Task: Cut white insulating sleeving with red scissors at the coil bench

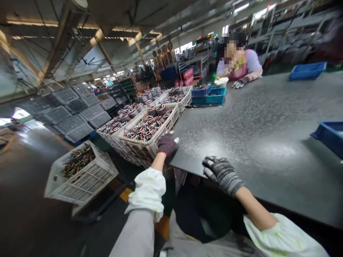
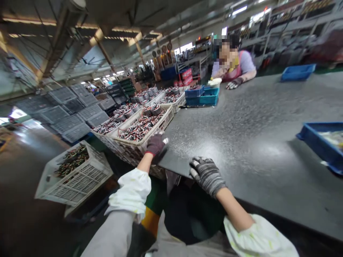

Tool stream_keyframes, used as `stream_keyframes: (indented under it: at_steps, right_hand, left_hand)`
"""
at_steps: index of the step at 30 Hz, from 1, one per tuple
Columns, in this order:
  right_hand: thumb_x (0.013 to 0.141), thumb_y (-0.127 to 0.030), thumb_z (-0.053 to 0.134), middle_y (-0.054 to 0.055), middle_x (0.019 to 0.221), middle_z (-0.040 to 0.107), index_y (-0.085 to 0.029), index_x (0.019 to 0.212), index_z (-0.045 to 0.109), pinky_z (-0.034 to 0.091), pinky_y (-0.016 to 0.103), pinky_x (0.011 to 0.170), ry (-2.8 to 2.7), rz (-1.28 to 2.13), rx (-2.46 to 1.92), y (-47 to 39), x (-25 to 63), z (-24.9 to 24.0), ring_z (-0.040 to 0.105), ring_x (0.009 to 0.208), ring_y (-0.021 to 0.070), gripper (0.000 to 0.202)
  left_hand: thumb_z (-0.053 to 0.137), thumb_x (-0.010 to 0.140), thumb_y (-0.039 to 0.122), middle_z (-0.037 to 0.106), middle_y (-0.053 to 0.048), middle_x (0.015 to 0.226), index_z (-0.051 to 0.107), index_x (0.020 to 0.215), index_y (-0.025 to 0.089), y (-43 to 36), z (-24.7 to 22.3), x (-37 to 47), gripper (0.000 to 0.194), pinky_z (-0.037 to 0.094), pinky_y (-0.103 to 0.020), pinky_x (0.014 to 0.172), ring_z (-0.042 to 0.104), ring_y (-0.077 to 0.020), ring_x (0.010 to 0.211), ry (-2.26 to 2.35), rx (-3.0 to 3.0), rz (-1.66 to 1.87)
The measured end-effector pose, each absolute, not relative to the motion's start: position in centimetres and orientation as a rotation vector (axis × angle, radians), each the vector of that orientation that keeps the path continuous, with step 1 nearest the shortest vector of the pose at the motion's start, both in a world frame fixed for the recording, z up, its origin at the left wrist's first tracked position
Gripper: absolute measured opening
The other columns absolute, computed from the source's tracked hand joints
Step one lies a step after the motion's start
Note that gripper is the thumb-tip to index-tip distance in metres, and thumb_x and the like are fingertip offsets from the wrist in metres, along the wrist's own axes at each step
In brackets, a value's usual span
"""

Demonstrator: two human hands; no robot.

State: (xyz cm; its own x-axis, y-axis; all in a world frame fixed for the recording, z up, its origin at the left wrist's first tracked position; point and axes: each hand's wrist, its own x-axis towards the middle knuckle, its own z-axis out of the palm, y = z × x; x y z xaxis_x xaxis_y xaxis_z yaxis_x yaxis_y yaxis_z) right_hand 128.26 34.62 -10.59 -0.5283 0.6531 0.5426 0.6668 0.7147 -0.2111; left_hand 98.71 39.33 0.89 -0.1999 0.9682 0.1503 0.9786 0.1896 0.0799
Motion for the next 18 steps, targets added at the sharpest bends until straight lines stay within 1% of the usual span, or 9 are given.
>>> stream_keyframes:
  at_steps: [1, 3, 4, 6, 9, 13, 18]
  right_hand:
    - [0.101, -0.032, 0.058, 0.016, 0.137, 0.074, -0.020, 0.127, 0.080, 0.056, 0.053, 0.108, -2.304, -0.056, -0.997, 34.6, 128.2, -11.0, 0.069, 0.124, 0.0341, 0.036]
    - [0.100, -0.033, 0.058, 0.015, 0.135, 0.075, -0.022, 0.126, 0.081, 0.057, 0.053, 0.108, -2.286, -0.082, -0.983, 34.5, 128.2, -11.6, 0.070, 0.122, 0.0328, 0.037]
    - [0.100, -0.033, 0.057, 0.014, 0.135, 0.076, -0.022, 0.126, 0.081, 0.058, 0.054, 0.108, -2.281, -0.089, -0.974, 34.4, 128.2, -11.8, 0.070, 0.122, 0.0328, 0.037]
    - [0.100, -0.034, 0.055, 0.014, 0.135, 0.076, -0.023, 0.126, 0.082, 0.059, 0.055, 0.107, -2.265, -0.106, -0.961, 34.4, 128.2, -12.3, 0.071, 0.123, 0.0338, 0.039]
    - [0.098, -0.036, 0.055, 0.012, 0.134, 0.077, -0.024, 0.125, 0.083, 0.062, 0.057, 0.104, -2.232, -0.137, -0.965, 34.5, 128.2, -13.2, 0.073, 0.122, 0.0352, 0.042]
    - [0.095, -0.036, 0.056, 0.012, 0.132, 0.078, -0.025, 0.122, 0.085, 0.064, 0.058, 0.103, -2.207, -0.148, -0.969, 35.1, 128.2, -14.2, 0.075, 0.120, 0.0351, 0.041]
    - [0.095, -0.038, 0.056, 0.013, 0.131, 0.078, -0.023, 0.120, 0.086, 0.065, 0.059, 0.101, -2.209, -0.143, -0.922, 35.5, 128.4, -14.3, 0.076, 0.118, 0.0365, 0.042]
  left_hand:
    - [0.053, 0.110, 0.048, 0.053, -0.019, 0.165, 0.055, 0.159, 0.011, 39.5, 0.1, 98.7, 0.061, 0.037, -0.040, 0.127, 0.049, -0.0289, 0.153, -2.417, -1.946, -0.226]
    - [0.044, 0.112, 0.049, 0.051, -0.025, 0.165, 0.055, 0.159, 0.007, 39.3, -1.6, 98.4, 0.064, 0.041, -0.046, 0.124, 0.054, -0.0342, 0.149, -2.499, -1.900, -0.233]
    - [0.043, 0.112, 0.050, 0.049, -0.026, 0.166, 0.054, 0.160, 0.007, 39.1, -2.3, 98.1, 0.065, 0.042, -0.048, 0.124, 0.054, -0.0361, 0.149, -2.524, -1.877, -0.245]
    - [0.044, 0.111, 0.051, 0.047, -0.025, 0.168, 0.055, 0.161, 0.010, 38.7, -3.2, 97.5, 0.066, 0.042, -0.049, 0.124, 0.053, -0.0372, 0.150, -2.548, -1.853, -0.272]
    - [0.047, 0.109, 0.051, 0.051, -0.021, 0.167, 0.056, 0.161, 0.014, 38.5, -3.5, 96.9, 0.064, 0.041, -0.046, 0.127, 0.052, -0.0348, 0.152, -2.554, -1.858, -0.298]
    - [0.046, 0.109, 0.053, 0.055, -0.018, 0.164, 0.057, 0.160, 0.015, 38.2, -3.5, 96.6, 0.064, 0.039, -0.045, 0.128, 0.050, -0.0323, 0.155, -2.568, -1.871, -0.319]
    - [0.046, 0.109, 0.054, 0.052, -0.018, 0.166, 0.055, 0.162, 0.015, 37.8, -3.6, 96.7, 0.067, 0.037, -0.045, 0.130, 0.049, -0.0322, 0.156, -2.596, -1.872, -0.356]
